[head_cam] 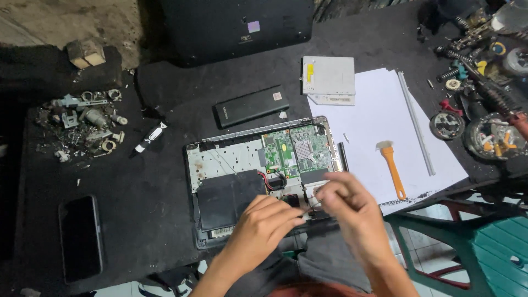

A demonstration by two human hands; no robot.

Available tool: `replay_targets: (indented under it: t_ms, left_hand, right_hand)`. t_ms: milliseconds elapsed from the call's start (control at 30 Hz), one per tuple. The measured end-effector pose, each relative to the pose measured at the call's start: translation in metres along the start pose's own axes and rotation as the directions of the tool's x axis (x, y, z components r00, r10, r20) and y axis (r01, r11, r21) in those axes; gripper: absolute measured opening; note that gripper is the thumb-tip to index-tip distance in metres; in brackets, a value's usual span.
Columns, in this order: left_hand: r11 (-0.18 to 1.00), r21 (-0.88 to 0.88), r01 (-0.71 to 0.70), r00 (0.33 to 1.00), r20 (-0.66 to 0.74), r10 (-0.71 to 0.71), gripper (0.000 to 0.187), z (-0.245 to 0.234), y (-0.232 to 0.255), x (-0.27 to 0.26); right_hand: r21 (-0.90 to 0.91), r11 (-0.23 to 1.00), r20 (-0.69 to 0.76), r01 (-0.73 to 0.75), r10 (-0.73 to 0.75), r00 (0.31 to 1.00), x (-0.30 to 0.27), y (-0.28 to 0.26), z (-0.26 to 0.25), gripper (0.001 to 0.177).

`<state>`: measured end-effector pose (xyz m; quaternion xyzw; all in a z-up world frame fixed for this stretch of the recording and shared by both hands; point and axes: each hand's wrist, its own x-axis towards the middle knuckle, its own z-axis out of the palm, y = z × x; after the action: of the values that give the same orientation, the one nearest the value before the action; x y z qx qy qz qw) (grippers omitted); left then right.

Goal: Disassembling a laptop to access and remove the cooling fan and other internal components using a screwdriver.

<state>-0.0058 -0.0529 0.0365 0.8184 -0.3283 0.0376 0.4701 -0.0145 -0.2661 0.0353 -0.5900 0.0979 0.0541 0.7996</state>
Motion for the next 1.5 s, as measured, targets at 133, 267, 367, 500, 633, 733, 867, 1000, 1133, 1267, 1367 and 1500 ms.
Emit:
replay_targets:
  t_ms: [133,267,367,500,633,733,867,1000,1133,1267,1367,1500]
  left_hand:
    - [1.0,0.001,0.021,0.999,-0.05,-0.021,0.027,0.001,-0.021,-0.011]
    - [0.993,0.059,0.099,0.982,-0.166,-0.088,0.028,-0.002,-0.037,-0.014]
    - [0.989,0.027,0.148,0.977,-0.157,-0.142,0.021,-0.001,-0.043,-0.014]
    - [0.978,0.047,0.204,0.971,-0.137,-0.196,0.018,0.0,-0.045,-0.013]
    - [0.981,0.064,0.184,0.974,-0.146,-0.173,0.018,0.001,-0.047,-0.014]
    - [0.976,0.072,0.204,0.972,-0.136,-0.193,0.019,0.002,-0.048,-0.014]
    - [0.974,0.076,0.213,0.971,-0.13,-0.202,0.018,0.001,-0.047,-0.014]
    - [0.974,0.079,0.21,0.972,-0.122,-0.2,0.02,0.002,-0.05,-0.015]
    - [0.977,0.069,0.2,0.973,-0.134,-0.189,0.018,-0.001,-0.047,-0.013]
    - [0.979,0.061,0.197,0.972,-0.141,-0.186,0.018,0.0,-0.047,-0.014]
    - [0.979,0.062,0.192,0.973,-0.141,-0.181,0.018,-0.001,-0.047,-0.013]
    - [0.976,0.068,0.206,0.973,-0.12,-0.197,0.019,0.0,-0.049,-0.015]
  right_hand:
    - [0.129,0.987,0.078,0.091,-0.101,0.992,0.019,-0.011,-0.013,0.011]
    - [-0.526,0.85,-0.053,0.005,-0.038,0.998,0.035,-0.039,0.006,0.023]
    - [-0.774,0.611,0.16,0.167,-0.067,0.985,0.05,-0.031,-0.001,0.025]
    - [-0.82,0.382,0.414,0.426,-0.117,0.903,0.064,-0.007,-0.012,0.014]
    - [-0.785,0.326,0.505,0.526,-0.153,0.849,0.066,-0.006,-0.007,0.014]
    - [-0.783,0.276,0.529,0.557,-0.173,0.831,0.069,-0.002,-0.008,0.012]
    - [-0.778,0.287,0.532,0.559,-0.171,0.829,0.07,-0.002,-0.009,0.014]
    - [-0.77,0.303,0.538,0.562,-0.166,0.826,0.072,-0.003,-0.008,0.012]
    - [-0.79,0.348,0.499,0.506,-0.115,0.859,0.073,-0.009,-0.004,0.012]
    - [-0.812,0.366,0.466,0.455,-0.063,0.882,0.074,-0.012,-0.001,0.013]
    - [-0.823,0.361,0.458,0.438,-0.034,0.889,0.076,-0.013,-0.001,0.015]
    - [-0.852,0.36,0.418,0.379,0.032,0.908,0.079,-0.017,0.003,0.016]
